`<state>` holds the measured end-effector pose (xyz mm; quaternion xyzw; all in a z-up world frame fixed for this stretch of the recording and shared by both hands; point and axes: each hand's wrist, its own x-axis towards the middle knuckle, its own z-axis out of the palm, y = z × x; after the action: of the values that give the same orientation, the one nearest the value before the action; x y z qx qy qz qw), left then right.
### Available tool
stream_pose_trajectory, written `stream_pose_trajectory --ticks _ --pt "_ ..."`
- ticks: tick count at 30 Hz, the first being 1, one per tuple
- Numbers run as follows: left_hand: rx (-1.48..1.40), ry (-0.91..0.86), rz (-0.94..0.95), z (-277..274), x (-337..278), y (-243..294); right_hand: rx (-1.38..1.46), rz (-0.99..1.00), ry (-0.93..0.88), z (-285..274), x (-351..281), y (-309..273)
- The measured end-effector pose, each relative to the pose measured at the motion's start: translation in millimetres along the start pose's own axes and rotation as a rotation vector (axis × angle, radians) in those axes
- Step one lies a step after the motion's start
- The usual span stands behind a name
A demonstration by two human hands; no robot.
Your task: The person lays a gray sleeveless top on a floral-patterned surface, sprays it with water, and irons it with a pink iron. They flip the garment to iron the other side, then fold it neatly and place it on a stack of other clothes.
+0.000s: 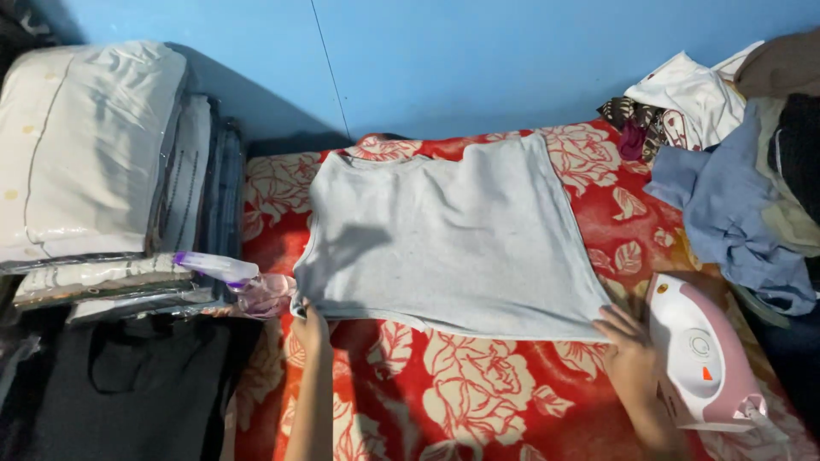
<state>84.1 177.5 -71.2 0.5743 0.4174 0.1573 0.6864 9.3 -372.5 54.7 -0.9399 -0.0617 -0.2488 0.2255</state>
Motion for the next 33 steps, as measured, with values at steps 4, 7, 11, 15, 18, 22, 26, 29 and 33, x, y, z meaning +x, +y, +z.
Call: stream_pose_trajectory --ticks 4,7,11,15,18,22,26,29,33 --pt "0.149 0.046 0.246 -25 -10 -40 -0.128 -0.01 -0.127 -12 -42 -1" --pt "0.176 0.085 0.224 -49 -32 -52 -0.223 0.003 -0.152 -27 -76 12" --pt "0.369 0.031 0.165 -72 -111 -2 -0.055 -0.091 -0.281 8 -166 143" --pt "0.628 0.165 0.381 -71 -169 45 -0.294 0.2 -0.795 9 -155 138" --pt "0.789 0.2 0.933 -29 -196 85 -0.124 0.1 -0.549 -20 -44 51" --pt "0.72 0.029 0.982 53 -106 89 0.083 0.486 -0.234 65 101 78" --pt "0.745 0.223 0.904 137 46 92 -0.044 0.309 0.08 212 197 208" --pt "1.112 0.181 0.696 157 132 66 -0.301 0.466 -0.029 236 245 167" --pt "1.029 -0.043 0.866 153 123 107 -0.331 0.23 -0.08 236 257 130"
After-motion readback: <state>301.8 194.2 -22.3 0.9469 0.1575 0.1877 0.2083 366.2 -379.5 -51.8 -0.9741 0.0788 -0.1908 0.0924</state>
